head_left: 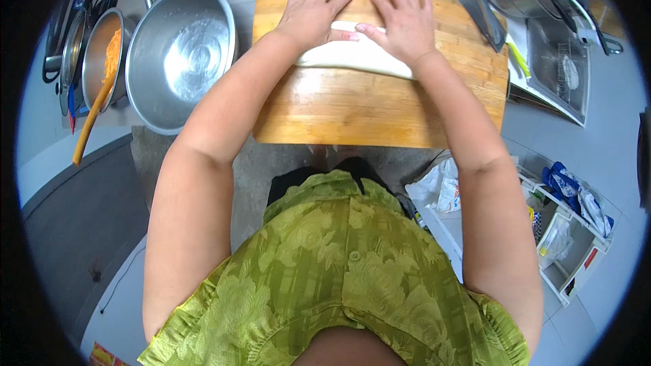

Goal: The person kneads a ball of dough in a metal bowl, then transfers it to a wooden cutting board. They roll the dough into a long cylindrical shape using both hands. Finally, they use a knife to cut the dough into smaller pieces and place them back into the bowl.

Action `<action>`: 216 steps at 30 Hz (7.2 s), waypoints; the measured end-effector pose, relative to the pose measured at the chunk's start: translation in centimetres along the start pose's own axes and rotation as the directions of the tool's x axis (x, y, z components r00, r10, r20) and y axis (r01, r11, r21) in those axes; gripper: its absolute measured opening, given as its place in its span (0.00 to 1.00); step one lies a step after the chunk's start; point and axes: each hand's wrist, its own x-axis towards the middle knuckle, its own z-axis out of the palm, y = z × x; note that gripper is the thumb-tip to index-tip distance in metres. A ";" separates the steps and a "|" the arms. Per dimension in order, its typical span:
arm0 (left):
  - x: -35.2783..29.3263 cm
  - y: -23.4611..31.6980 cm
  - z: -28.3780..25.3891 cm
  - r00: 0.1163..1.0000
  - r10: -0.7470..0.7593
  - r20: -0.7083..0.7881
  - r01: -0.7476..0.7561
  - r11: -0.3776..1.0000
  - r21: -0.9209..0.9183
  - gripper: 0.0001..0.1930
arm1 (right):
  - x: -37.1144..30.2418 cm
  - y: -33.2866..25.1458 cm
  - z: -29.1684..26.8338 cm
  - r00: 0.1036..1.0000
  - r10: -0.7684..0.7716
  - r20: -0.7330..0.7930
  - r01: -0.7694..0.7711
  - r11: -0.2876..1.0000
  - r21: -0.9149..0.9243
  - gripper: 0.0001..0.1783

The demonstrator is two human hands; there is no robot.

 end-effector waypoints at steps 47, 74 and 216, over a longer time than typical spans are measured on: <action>0.4 0.0 -1.2 0.983 -0.133 0.127 0.119 0.987 0.111 0.44 | 0.2 2.3 0.3 0.994 0.015 0.108 -0.025 0.996 0.086 0.47; -16.2 9.4 -0.1 0.984 0.041 -0.172 -0.077 0.975 -0.209 0.38 | -14.3 -13.3 -3.5 0.997 0.074 0.001 -0.072 0.968 0.242 0.47; -8.2 4.5 -1.0 0.988 0.090 -0.122 -0.105 0.987 -0.123 0.26 | -7.5 -3.4 -4.4 0.983 -0.075 0.170 0.029 0.966 0.258 0.43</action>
